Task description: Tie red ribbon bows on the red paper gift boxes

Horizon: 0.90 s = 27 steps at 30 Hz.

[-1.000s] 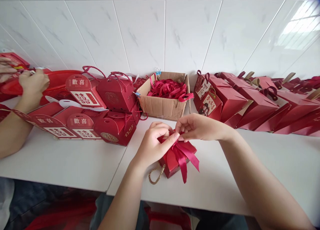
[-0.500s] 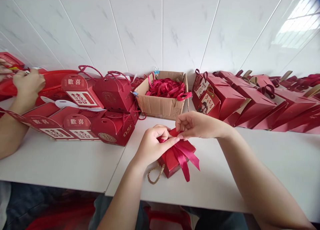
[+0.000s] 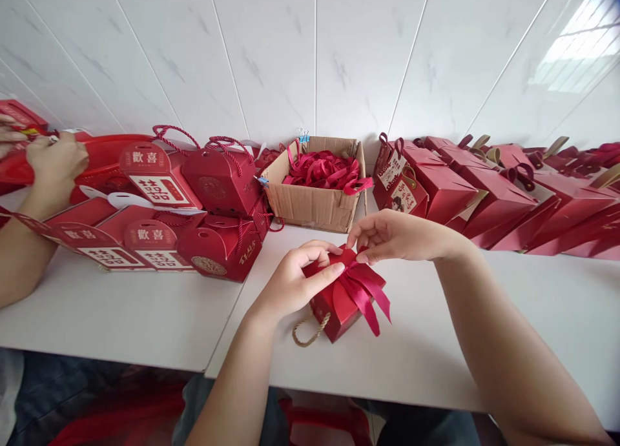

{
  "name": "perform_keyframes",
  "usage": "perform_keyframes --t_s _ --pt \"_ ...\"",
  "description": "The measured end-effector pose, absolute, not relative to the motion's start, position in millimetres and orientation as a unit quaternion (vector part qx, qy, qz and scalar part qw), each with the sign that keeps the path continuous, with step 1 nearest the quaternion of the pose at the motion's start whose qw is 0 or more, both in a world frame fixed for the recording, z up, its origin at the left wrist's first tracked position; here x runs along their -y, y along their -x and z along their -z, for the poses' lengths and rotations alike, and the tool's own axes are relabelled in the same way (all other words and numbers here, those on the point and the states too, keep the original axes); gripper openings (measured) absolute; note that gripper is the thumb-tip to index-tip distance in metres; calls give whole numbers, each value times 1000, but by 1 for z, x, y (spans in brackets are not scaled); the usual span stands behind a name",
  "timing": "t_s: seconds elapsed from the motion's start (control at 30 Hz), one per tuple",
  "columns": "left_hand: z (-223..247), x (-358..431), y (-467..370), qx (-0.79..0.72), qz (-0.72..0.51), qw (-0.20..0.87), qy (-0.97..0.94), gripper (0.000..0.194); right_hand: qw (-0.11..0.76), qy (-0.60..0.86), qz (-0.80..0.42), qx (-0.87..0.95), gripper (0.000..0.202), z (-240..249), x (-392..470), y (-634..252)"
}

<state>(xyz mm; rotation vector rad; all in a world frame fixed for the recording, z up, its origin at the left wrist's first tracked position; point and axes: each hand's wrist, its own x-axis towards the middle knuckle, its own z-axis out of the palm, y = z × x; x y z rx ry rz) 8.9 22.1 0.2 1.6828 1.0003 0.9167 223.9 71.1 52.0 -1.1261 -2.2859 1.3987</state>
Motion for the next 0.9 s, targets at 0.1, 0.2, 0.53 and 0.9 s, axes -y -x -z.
perform_keyframes --t_s 0.1,0.2,0.53,0.9 --pt "0 -24 -7 -417 -367 475 -682 31 103 382 -443 805 22 -54 -70 -225" --pt "1 -26 -6 -422 -376 491 -664 32 117 368 -412 826 20 -53 -68 -222" --pt "2 -26 -7 -352 -404 581 -613 30 194 345 -328 858 16 -43 -59 -198" --pt "2 -28 -7 -384 -411 545 -622 30 186 302 -288 889 16 -37 -59 -194"
